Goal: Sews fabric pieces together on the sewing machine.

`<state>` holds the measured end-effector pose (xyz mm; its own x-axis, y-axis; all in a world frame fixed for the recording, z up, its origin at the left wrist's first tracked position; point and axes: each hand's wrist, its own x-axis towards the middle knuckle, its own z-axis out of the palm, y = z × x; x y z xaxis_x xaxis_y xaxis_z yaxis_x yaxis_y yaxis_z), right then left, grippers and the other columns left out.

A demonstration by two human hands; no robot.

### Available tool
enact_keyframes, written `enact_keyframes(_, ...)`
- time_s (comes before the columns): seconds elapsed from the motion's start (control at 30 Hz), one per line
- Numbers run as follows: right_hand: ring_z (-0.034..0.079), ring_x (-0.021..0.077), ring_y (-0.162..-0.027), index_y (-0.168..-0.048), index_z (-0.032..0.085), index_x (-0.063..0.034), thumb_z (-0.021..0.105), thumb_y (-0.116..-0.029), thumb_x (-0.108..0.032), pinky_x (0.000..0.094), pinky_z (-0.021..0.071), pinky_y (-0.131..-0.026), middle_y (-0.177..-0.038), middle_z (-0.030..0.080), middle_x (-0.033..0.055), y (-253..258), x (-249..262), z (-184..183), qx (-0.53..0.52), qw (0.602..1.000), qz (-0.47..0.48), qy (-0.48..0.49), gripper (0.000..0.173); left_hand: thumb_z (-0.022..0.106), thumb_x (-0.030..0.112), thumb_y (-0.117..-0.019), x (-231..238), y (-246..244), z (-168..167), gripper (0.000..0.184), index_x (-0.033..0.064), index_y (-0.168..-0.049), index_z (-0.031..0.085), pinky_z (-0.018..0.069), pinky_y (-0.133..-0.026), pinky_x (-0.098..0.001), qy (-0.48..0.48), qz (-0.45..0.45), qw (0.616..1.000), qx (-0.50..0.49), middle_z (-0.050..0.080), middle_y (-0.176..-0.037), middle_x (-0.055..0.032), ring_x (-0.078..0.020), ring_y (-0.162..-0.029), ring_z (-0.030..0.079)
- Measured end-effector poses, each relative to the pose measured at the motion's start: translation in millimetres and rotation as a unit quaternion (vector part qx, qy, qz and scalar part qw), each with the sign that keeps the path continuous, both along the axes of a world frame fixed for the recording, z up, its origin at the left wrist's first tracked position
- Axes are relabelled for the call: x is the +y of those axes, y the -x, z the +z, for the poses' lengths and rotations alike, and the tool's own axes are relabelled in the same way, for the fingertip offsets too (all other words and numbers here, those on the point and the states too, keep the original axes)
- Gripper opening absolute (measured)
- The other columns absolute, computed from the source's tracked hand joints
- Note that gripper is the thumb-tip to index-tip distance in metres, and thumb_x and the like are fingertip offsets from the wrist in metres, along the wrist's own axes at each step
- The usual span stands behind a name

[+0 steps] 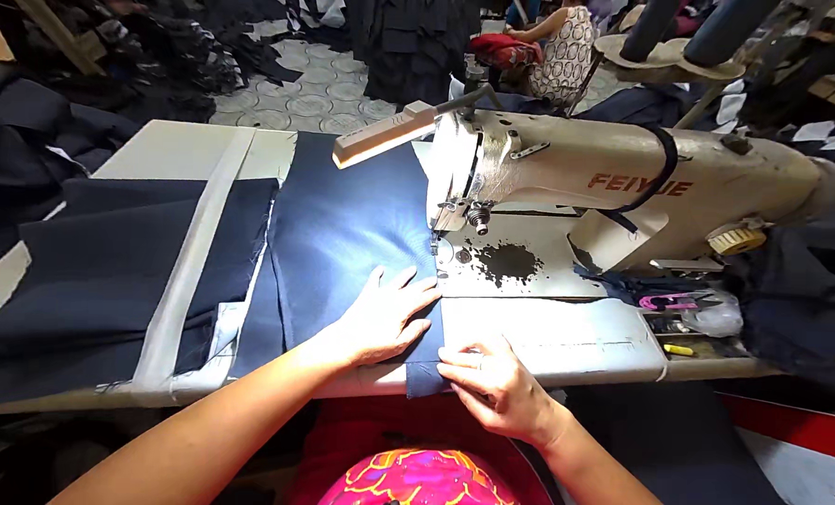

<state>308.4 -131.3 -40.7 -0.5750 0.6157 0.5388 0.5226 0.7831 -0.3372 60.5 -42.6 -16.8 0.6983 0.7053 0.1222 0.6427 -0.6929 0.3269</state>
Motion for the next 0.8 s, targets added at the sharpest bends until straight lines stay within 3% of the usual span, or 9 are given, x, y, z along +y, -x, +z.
enact_keyframes(0.33, 0.069, 0.0208, -0.112, -0.11, 0.081, -0.0143, 0.058, -0.0935, -0.019, 0.0439, 0.0497, -0.097, -0.121, 0.076, 0.0013, 5.3, 27.3, 10.5, -0.037, 0.999, -0.015, 0.0, 0.029, 0.036, 0.043, -0.1058, 31.2, -0.6, 4.1, 0.052, 0.0252, -0.153, 0.05, 0.0091, -0.119, -0.0721, 0.016, 0.014, 0.999, 0.023, 0.043, -0.162, 0.0039, -0.0275, -0.157, 0.024)
enact_keyframes(0.8, 0.067, 0.0182, -0.113, -0.112, 0.081, -0.0158, 0.057, -0.0942, -0.019, 0.0411, 0.0489, -0.098, -0.124, 0.075, -0.0004, 4.5, 27.2, 2.1, -0.005, 1.0, -0.019, 0.007, 0.03, 0.035, 0.047, -0.1082, 34.6, -0.9, 20.7, 0.055, 0.0279, -0.16, 0.039, 0.0067, -0.121, -0.0703, 0.081, 0.012, 0.993, 0.08, 0.033, -0.168, 0.0027, -0.0272, -0.159, 0.017)
